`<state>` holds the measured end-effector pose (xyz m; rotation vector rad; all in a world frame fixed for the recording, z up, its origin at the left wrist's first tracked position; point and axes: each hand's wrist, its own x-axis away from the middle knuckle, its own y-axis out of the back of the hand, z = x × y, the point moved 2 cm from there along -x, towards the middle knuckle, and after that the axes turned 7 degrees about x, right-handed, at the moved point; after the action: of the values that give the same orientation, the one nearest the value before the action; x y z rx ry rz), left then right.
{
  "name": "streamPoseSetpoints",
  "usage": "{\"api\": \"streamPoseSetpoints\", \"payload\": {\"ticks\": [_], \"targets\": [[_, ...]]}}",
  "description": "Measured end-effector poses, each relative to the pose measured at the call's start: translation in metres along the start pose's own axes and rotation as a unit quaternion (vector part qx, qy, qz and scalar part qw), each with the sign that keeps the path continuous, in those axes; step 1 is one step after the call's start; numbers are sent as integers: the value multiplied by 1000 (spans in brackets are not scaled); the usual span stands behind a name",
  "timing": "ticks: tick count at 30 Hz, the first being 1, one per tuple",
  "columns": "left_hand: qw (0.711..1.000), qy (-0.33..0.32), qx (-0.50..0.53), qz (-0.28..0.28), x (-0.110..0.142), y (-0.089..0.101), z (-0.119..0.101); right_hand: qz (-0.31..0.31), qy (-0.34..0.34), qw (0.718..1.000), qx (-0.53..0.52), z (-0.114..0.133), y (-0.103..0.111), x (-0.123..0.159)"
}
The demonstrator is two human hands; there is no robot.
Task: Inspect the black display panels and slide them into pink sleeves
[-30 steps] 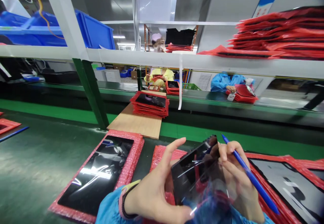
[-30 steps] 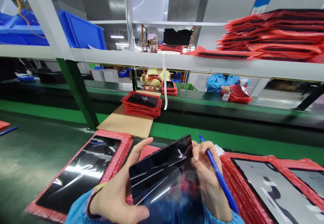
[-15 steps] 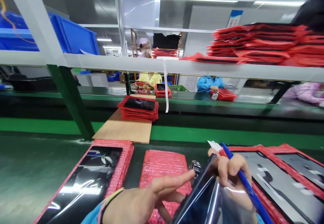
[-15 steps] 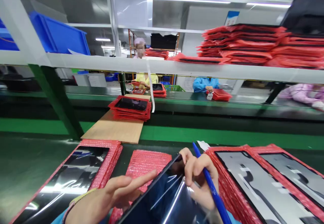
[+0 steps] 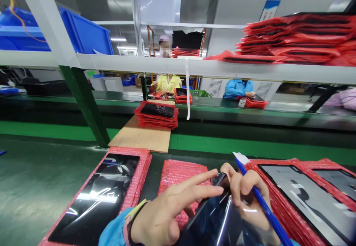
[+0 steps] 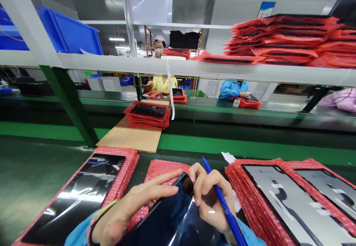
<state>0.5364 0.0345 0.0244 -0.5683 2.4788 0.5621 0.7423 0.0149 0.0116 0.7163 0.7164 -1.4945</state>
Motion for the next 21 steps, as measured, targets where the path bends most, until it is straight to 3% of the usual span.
{"api": "streamPoseSetpoints", "payload": {"ticks": [6,12,16,21], "targets": [[994,42,94,-21,3,0,1,-34,-5,999,7,-6,7,-4],[955,1,295,-43,-1,-2,13,-78,-23,997,13,-10,14,-4],[928,-29,360,-88,-5,-1,16,-123,-75,990,5,-10,17,-5],[919,-107,344,-158,-8,-4,21,-216,-186,958,-16,-18,17,-8]]}}
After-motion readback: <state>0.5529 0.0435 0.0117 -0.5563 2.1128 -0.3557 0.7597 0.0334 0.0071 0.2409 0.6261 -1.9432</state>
